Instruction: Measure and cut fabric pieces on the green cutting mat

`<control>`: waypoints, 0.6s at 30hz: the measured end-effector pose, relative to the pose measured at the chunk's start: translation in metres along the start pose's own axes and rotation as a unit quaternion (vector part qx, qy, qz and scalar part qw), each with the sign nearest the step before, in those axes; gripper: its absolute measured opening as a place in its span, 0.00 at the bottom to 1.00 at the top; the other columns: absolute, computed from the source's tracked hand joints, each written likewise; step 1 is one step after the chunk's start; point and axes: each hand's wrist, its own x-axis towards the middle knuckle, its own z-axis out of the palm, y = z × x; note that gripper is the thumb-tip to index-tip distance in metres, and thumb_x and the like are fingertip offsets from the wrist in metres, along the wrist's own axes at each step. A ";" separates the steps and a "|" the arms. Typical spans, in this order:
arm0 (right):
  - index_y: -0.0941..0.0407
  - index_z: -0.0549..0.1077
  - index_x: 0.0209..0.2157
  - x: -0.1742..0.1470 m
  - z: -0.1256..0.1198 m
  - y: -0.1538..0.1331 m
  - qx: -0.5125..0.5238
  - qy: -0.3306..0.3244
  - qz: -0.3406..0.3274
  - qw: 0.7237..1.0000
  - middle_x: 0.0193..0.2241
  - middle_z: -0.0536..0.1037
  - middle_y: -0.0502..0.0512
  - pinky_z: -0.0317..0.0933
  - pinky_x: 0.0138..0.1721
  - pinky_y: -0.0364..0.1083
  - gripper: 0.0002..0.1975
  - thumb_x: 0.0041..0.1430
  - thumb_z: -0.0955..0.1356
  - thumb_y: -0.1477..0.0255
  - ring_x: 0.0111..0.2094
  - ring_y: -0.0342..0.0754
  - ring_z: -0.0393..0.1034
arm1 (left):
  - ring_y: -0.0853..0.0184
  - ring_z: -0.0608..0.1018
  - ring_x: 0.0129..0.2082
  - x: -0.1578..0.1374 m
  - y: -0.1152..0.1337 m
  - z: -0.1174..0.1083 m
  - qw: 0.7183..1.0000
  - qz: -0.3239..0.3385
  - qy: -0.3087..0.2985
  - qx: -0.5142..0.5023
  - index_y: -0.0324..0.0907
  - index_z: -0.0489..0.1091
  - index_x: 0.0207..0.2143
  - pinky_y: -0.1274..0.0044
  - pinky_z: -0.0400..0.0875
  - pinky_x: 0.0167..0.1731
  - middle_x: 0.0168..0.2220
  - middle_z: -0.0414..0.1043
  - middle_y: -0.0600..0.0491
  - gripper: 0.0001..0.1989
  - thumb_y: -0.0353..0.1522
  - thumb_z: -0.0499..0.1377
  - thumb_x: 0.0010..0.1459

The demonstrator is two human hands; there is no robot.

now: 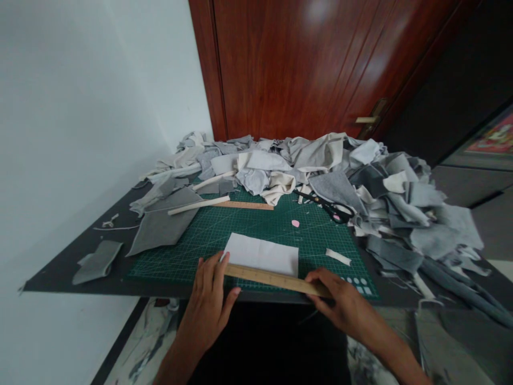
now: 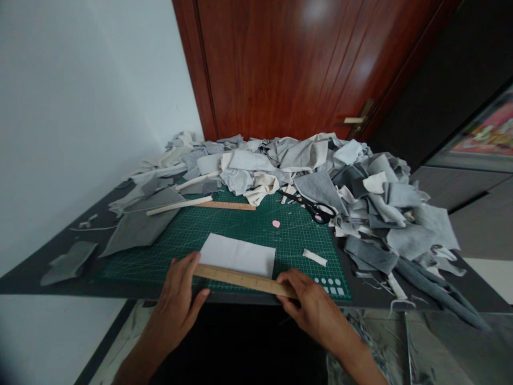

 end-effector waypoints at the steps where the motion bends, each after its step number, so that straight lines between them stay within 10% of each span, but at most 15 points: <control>1: 0.51 0.69 0.49 0.002 -0.005 0.002 -0.003 0.007 0.007 1.000 0.43 0.78 0.56 0.71 0.43 0.48 0.09 0.67 0.65 0.70 0.41 0.51 0.77 | 0.48 0.63 0.66 -0.001 -0.001 0.001 1.000 -0.015 0.016 0.003 0.40 0.40 0.74 0.46 0.56 0.66 0.65 0.58 0.37 0.33 0.35 0.49 0.72; 13: 0.55 0.75 0.48 0.099 -0.068 0.098 -0.141 0.052 -0.078 0.986 0.45 0.77 0.61 0.63 0.54 0.56 0.12 0.68 0.67 0.65 0.48 0.56 0.71 | 0.50 0.64 0.65 0.025 0.002 0.013 1.000 -0.020 0.022 0.004 0.39 0.49 0.70 0.47 0.52 0.69 0.63 0.63 0.39 0.28 0.35 0.51 0.71; 18: 0.56 0.80 0.41 0.121 -0.083 0.108 -0.205 0.150 0.042 0.966 0.41 0.78 0.65 0.65 0.47 0.52 0.24 0.73 0.59 0.57 0.42 0.57 0.74 | 0.53 0.65 0.65 0.032 0.005 0.013 1.000 0.020 -0.002 0.005 0.40 0.52 0.69 0.49 0.50 0.70 0.62 0.65 0.41 0.27 0.32 0.51 0.70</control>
